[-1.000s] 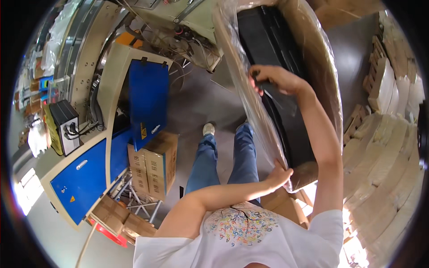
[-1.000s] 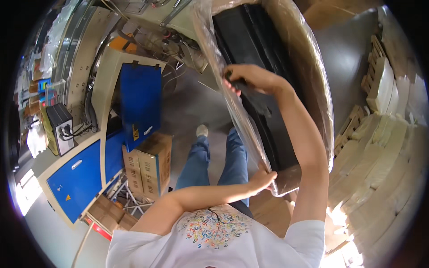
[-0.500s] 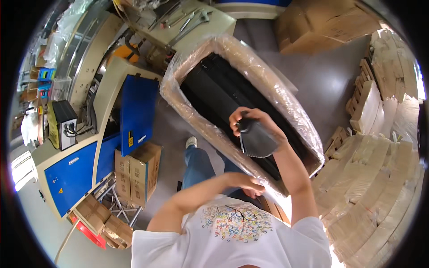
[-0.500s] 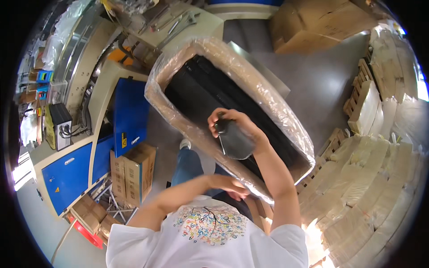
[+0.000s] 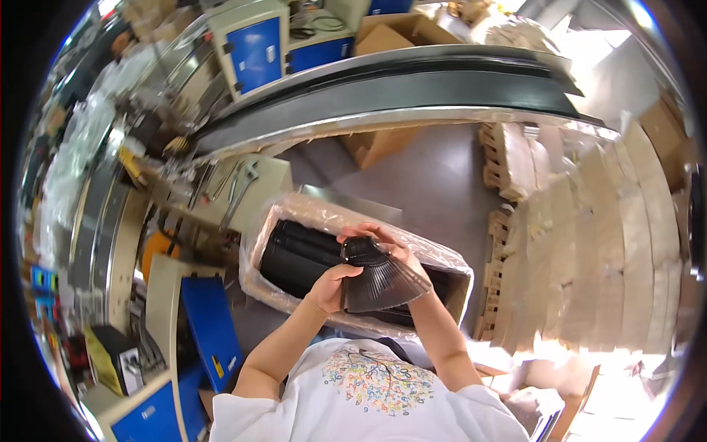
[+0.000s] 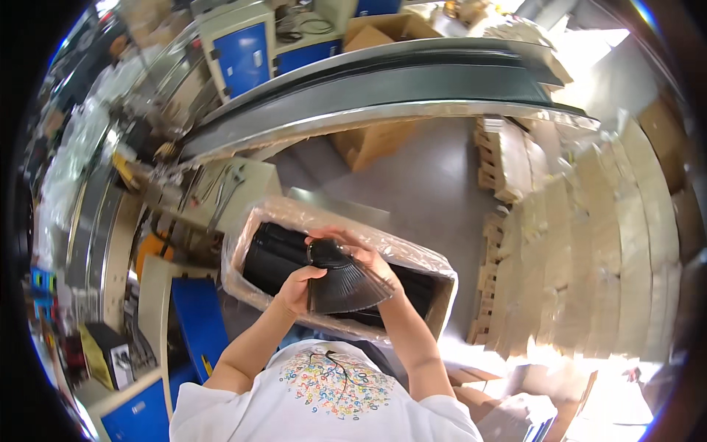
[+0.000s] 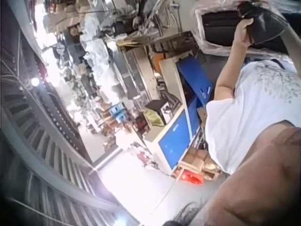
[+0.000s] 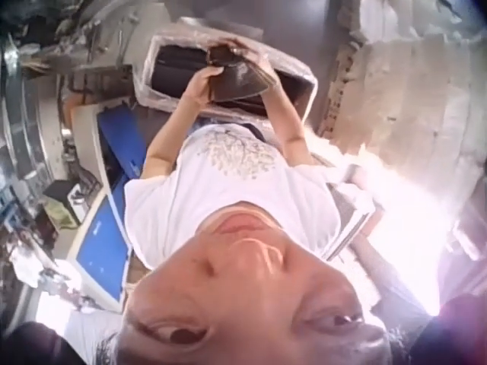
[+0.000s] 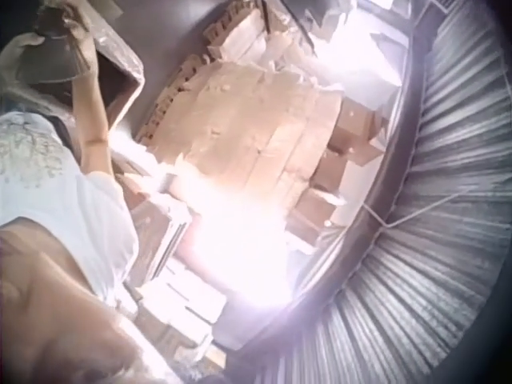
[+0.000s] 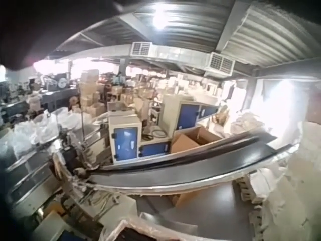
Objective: Packaging bundles of sticks from a conveyor belt into plastic bags and sealing them with tape.
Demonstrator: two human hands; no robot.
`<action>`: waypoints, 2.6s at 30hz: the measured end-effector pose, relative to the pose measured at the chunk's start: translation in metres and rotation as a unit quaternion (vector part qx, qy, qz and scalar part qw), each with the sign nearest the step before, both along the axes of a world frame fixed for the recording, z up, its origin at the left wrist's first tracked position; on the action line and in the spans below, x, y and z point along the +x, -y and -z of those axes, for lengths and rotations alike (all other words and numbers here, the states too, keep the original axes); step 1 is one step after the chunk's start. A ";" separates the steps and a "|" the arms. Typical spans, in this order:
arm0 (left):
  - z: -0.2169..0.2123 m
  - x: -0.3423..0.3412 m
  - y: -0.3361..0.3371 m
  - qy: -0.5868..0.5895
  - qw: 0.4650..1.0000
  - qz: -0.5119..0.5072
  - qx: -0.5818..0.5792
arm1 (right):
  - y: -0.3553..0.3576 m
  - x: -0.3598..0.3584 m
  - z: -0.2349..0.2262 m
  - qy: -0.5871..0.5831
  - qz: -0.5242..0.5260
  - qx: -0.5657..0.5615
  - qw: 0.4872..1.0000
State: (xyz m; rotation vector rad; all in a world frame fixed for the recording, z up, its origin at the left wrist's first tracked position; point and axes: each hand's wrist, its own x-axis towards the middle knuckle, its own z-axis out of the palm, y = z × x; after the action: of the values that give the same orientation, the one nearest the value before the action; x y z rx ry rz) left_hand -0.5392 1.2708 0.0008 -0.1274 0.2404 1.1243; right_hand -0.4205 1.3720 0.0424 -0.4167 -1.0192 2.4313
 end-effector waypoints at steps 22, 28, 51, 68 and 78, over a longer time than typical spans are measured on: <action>-0.004 -0.070 -0.056 -0.143 0.982 0.091 0.088 | -0.017 -0.014 -0.020 0.446 0.184 0.457 0.747; -0.002 -0.052 -0.064 -0.197 0.969 0.126 0.075 | -0.003 -0.013 -0.015 0.492 0.236 0.455 0.703; -0.063 -0.053 -0.084 -0.208 0.932 0.091 0.281 | -0.068 0.022 -0.273 0.552 0.339 0.670 0.363; -0.059 -0.058 -0.064 -0.173 0.948 0.099 0.247 | -0.215 0.055 -0.355 0.707 0.166 0.559 0.401; -0.138 -0.031 -0.109 -0.214 0.915 0.027 0.342 | -0.154 0.058 -0.309 0.506 0.389 0.701 0.319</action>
State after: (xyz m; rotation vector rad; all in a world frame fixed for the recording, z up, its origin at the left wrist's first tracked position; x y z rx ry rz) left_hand -0.5699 1.3801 0.1389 0.7531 0.2226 1.1142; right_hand -0.3624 1.5255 0.3516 -1.2428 -2.0811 -0.3780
